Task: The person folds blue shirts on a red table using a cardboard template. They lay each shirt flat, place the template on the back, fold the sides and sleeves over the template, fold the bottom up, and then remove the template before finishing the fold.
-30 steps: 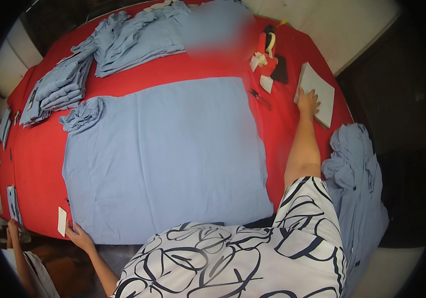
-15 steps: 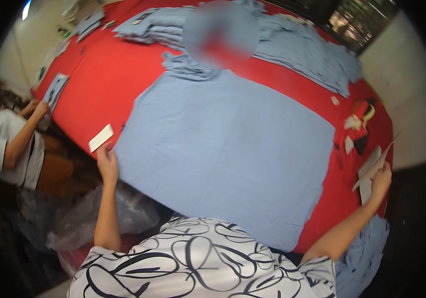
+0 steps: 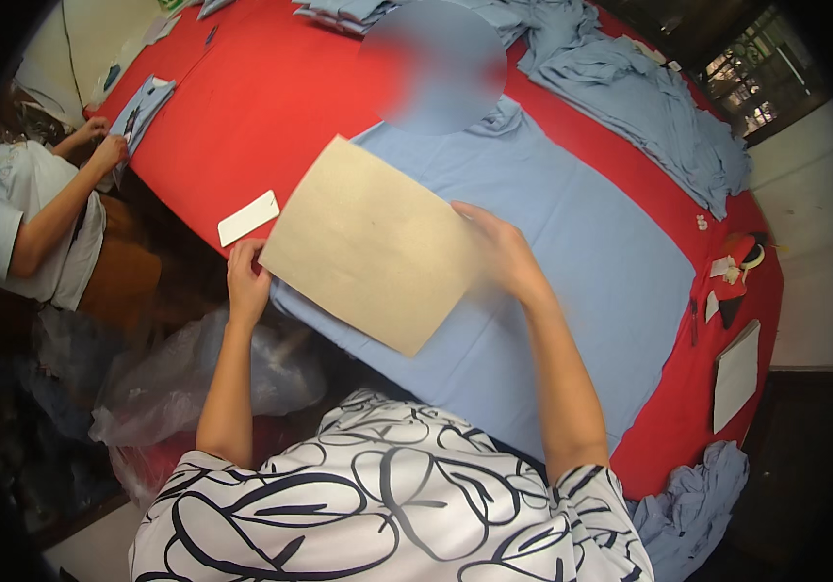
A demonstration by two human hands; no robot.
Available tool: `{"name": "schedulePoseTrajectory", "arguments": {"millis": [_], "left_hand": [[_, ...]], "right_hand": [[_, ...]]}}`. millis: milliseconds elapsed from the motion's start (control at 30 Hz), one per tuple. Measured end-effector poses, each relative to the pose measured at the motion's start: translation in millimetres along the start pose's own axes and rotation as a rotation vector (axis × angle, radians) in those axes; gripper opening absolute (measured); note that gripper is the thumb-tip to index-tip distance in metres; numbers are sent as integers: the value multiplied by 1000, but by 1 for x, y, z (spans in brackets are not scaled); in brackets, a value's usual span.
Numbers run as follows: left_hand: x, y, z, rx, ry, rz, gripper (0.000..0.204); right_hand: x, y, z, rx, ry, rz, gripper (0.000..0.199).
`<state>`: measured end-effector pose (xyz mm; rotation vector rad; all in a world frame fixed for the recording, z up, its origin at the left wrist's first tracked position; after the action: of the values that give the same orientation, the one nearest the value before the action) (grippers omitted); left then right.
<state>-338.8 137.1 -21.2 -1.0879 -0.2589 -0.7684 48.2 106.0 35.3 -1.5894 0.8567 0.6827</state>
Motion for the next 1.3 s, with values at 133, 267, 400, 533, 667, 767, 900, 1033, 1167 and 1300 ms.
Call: {"name": "schedulePoseTrajectory", "arguments": {"millis": [133, 267, 400, 533, 667, 767, 900, 1033, 1167, 1300], "left_hand": [[-9, -8, 1, -24, -2, -142, 19], [-19, -12, 1, -117, -86, -231, 21], [9, -12, 6, -74, 38, -34, 27], [85, 25, 5, -137, 309, 24, 38], [107, 65, 7, -270, 320, 147, 64], [101, 75, 8, -307, 285, 169, 72], [100, 80, 11, -314, 268, 160, 72], [102, 82, 11, -355, 234, 181, 74], [102, 85, 14, -368, 231, 194, 76], [103, 86, 15, -360, 228, 205, 76]], "right_hand": [[8, 30, 18, 39, 67, -81, 42], [7, 34, 19, 69, 82, -77, 42], [6, 35, 20, 100, 91, -159, 43], [7, 36, 21, 115, 96, -208, 44], [-1, 37, 24, 101, 169, -257, 45], [2, 38, 28, 143, 88, -281, 45], [1, 37, 32, 124, 86, -395, 46], [1, 37, 31, 196, 45, -431, 39], [-5, 35, 30, 203, 105, -439, 38], [-7, 34, 30, 205, 95, -443, 38]]}}
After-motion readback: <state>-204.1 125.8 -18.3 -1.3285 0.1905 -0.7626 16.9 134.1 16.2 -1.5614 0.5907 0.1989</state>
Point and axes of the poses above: each hand's wrist, its own z-axis towards the middle knuckle, its own y-axis out of the palm, x = y × z, the point moved 7 cm from there along z, towards the middle knuckle, and after that the axes turned 8 degrees about y, right-handed, at the moved point
